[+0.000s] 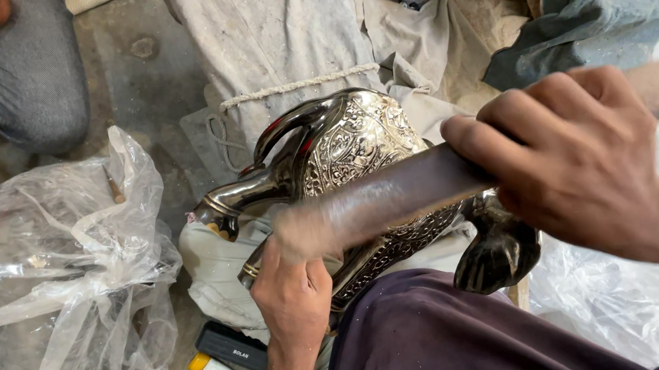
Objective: The person uses a wooden mallet and a small metal chisel to engrave intricate patterns onto a silver-colored metal elephant statue. The statue is held on the person's lap as they repeatedly strike the chisel to create detailed designs on the surface.
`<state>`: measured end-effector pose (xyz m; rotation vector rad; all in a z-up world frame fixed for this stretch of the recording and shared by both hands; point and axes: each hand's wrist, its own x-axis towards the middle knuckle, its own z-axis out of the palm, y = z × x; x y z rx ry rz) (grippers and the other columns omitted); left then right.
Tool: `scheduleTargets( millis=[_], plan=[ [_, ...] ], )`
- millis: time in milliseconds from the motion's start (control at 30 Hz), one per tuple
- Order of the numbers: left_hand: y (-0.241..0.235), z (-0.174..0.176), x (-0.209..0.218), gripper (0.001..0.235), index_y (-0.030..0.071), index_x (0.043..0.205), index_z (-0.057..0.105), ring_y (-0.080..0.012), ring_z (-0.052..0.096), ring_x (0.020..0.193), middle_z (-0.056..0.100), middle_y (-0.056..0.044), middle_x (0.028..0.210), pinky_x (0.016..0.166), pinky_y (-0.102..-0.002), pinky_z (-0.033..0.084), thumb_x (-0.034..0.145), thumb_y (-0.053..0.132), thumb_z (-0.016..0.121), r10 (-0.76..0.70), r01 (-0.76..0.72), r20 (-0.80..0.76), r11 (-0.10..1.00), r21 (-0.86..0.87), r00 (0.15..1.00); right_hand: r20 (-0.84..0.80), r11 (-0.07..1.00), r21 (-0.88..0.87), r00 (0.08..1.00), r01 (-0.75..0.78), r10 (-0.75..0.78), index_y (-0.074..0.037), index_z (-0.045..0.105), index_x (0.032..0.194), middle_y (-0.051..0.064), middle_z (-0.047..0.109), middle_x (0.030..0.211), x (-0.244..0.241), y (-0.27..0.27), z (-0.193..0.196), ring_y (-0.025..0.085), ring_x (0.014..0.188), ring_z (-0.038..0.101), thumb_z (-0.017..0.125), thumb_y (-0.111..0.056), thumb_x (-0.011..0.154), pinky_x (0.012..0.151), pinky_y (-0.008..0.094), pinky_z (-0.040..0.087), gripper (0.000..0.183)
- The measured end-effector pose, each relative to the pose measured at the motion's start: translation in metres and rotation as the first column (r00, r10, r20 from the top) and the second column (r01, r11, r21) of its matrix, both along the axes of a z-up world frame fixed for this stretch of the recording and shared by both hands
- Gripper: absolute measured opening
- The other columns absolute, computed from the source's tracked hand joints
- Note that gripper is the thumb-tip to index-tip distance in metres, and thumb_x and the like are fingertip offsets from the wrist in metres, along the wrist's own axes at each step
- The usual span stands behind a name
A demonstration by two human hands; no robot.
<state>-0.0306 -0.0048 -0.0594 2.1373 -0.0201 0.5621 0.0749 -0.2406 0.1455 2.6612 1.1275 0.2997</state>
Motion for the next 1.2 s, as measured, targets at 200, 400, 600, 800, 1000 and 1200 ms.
scheduleTargets(
  millis=[200,400,600,800,1000,1200],
  plan=[
    [-0.003,-0.013,-0.005,0.033,0.001,0.113,0.065,-0.0311,0.072,0.103,0.069,-0.016,0.11,0.09,-0.038,0.061,0.081,-0.001,0.073,0.008,-0.006,0.048,0.999,-0.036,0.999,0.055,0.998,0.045,0.998,-0.037,0.034,-0.016,0.064,0.118,0.003,0.065,0.09,0.002,0.009,0.004,0.02,0.077,0.058,0.084,-0.018,0.079,0.073,0.037,0.048,0.044],
    [-0.002,-0.012,-0.005,0.031,0.001,0.117,0.064,-0.0325,0.073,0.106,0.07,-0.016,0.114,0.093,-0.041,0.062,0.087,-0.002,0.072,-0.056,0.079,0.134,0.981,-0.176,0.989,0.052,0.995,0.08,0.997,-0.055,0.051,-0.019,0.064,0.117,0.002,0.066,0.091,0.004,-0.005,-0.01,0.02,0.08,0.06,0.086,-0.021,0.078,0.075,0.038,0.05,0.046],
    [-0.001,-0.003,-0.011,0.039,-0.003,0.118,0.063,-0.03,0.073,0.096,0.069,-0.014,0.108,0.082,-0.039,0.061,0.081,0.002,0.076,-0.062,0.063,0.013,0.95,-0.307,0.998,-0.036,0.993,0.109,0.998,-0.037,0.042,-0.021,0.065,0.119,0.002,0.068,0.094,0.002,-0.012,-0.02,0.022,0.085,0.062,0.086,-0.027,0.075,0.078,0.041,0.05,0.05],
    [-0.003,0.005,-0.009,0.039,-0.003,0.111,0.064,-0.0316,0.071,0.098,0.066,-0.013,0.111,0.084,-0.04,0.06,0.077,0.007,0.078,-0.066,0.082,0.093,0.981,-0.173,0.993,0.002,0.971,0.208,0.993,-0.115,0.117,-0.016,0.065,0.117,0.004,0.068,0.095,0.007,-0.013,-0.03,0.023,0.085,0.062,0.086,-0.028,0.074,0.076,0.041,0.049,0.049],
    [0.001,0.022,0.001,0.017,-0.002,0.109,0.063,-0.0263,0.072,0.097,0.069,-0.012,0.108,0.081,-0.035,0.06,0.094,0.003,0.07,0.089,-0.087,0.042,0.995,-0.044,0.995,0.012,0.997,0.072,1.0,-0.009,0.009,-0.015,0.07,0.117,0.003,0.07,0.092,0.007,-0.02,-0.028,0.018,0.078,0.061,0.082,-0.01,0.081,0.073,0.036,0.048,0.038],
    [0.011,0.038,0.017,0.028,-0.002,0.121,0.061,-0.0158,0.075,0.086,0.072,-0.01,0.102,0.068,-0.026,0.062,0.1,0.016,0.067,-0.032,-0.008,-0.121,0.949,-0.317,0.992,-0.142,0.967,0.219,0.985,0.131,-0.102,-0.006,0.069,0.119,0.008,0.069,0.088,0.017,-0.025,-0.025,0.02,0.075,0.062,0.072,-0.003,0.066,0.066,0.037,0.05,0.053]
  ],
)
